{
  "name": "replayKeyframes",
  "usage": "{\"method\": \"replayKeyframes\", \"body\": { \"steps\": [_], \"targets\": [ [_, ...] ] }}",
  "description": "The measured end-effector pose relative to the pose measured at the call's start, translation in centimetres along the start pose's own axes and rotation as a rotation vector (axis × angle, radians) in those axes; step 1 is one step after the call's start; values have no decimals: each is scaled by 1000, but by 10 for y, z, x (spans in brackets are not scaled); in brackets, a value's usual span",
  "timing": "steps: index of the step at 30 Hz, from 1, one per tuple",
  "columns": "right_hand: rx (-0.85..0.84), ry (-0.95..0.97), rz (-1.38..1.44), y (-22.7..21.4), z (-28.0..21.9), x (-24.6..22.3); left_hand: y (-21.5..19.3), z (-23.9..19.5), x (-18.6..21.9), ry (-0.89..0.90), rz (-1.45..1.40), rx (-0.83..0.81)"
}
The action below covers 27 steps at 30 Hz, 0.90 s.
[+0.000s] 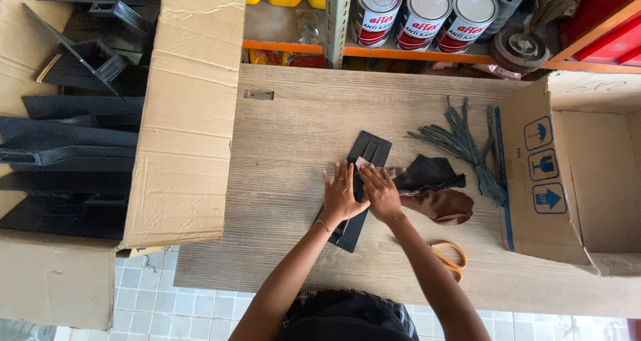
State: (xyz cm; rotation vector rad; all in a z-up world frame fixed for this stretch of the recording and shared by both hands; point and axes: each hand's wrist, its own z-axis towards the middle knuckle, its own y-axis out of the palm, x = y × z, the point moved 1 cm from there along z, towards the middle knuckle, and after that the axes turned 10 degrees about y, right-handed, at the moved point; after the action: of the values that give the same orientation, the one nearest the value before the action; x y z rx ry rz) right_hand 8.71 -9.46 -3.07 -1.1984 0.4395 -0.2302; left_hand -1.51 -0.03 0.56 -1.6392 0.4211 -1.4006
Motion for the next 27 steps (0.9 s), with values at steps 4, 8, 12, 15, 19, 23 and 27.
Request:
{"method": "replayKeyframes", "body": {
  "steps": [4,8,12,15,19,23,27],
  "targets": [
    [79,-59,-108,0,17,12,-2,-1,2,14,17,26],
    [-135,151,-199,21,47,35,-7,-2,4,3,4,-19],
    [-309,310,-50,41,68,52,-7,2,4,0,34,-62],
    [-345,366,-59,67,77,58,-5,3,0,1,49,-117],
    [-271,249,-34,39,76,29,-6,3,0,-3,8,-62],
    [-185,5,11,28,57,20,-4,1,0,-24,-19,-60],
    [-208,-83,182,17,46,14,1,1,-3,-30,-11,-18]
  ]
}}
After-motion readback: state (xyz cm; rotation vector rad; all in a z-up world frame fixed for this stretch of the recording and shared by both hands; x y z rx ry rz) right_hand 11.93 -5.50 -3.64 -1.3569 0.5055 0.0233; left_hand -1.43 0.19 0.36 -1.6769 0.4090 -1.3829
